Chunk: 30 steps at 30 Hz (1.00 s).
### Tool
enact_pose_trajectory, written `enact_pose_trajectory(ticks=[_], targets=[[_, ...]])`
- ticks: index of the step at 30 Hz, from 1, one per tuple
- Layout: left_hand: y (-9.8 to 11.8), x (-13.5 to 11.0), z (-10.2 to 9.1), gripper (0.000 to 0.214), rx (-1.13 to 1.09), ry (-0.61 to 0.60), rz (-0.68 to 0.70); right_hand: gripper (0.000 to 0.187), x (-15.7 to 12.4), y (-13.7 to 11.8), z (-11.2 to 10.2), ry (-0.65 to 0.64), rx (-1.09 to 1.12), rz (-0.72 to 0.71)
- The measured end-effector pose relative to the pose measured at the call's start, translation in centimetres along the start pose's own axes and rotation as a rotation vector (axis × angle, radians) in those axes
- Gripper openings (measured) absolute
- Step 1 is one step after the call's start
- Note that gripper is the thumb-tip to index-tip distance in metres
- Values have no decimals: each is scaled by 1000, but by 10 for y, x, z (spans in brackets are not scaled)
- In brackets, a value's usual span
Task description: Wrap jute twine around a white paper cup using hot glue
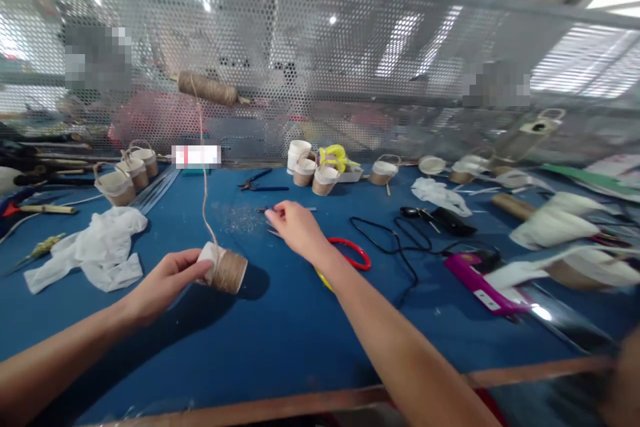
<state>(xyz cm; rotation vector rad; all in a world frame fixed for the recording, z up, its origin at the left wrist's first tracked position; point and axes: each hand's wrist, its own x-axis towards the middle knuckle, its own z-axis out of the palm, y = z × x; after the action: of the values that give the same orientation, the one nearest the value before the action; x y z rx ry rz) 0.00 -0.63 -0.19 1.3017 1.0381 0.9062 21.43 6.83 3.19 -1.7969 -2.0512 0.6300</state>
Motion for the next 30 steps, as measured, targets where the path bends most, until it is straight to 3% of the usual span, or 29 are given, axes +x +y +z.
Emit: enact_pose_trajectory(ticks=[3,7,10,14,16,17,20,26,30], targets=[[-3,2,0,30,-16,24,12,29,28,25,-8,38,-119,146],[-11,2,2,35,-65,55,18,29,45,45,1,30,-130,215],[-14,0,2,35,-89,60,15,30,39,44,3,99,-66,210],[-13,-3,-1,33,-114,57,11,39,10,24,-10,212,96,118],[-11,-3,-3,30,-106,45,6,26,-10,11,-18,140,219,32],[-10,-3,-4,29,-104,31,4,22,-20,5,-20,41,388,-23],[-9,-3,-6,27,-91,-26,5,23,-44,-7,-19,-110,524,-107],[-9,-1,-11,27,60,-17,37,21,-67,-9,-4,-236,388,-101],[-9,-1,-13,26,156,17,31,24,-70,-8,-4,-240,290,-85]])
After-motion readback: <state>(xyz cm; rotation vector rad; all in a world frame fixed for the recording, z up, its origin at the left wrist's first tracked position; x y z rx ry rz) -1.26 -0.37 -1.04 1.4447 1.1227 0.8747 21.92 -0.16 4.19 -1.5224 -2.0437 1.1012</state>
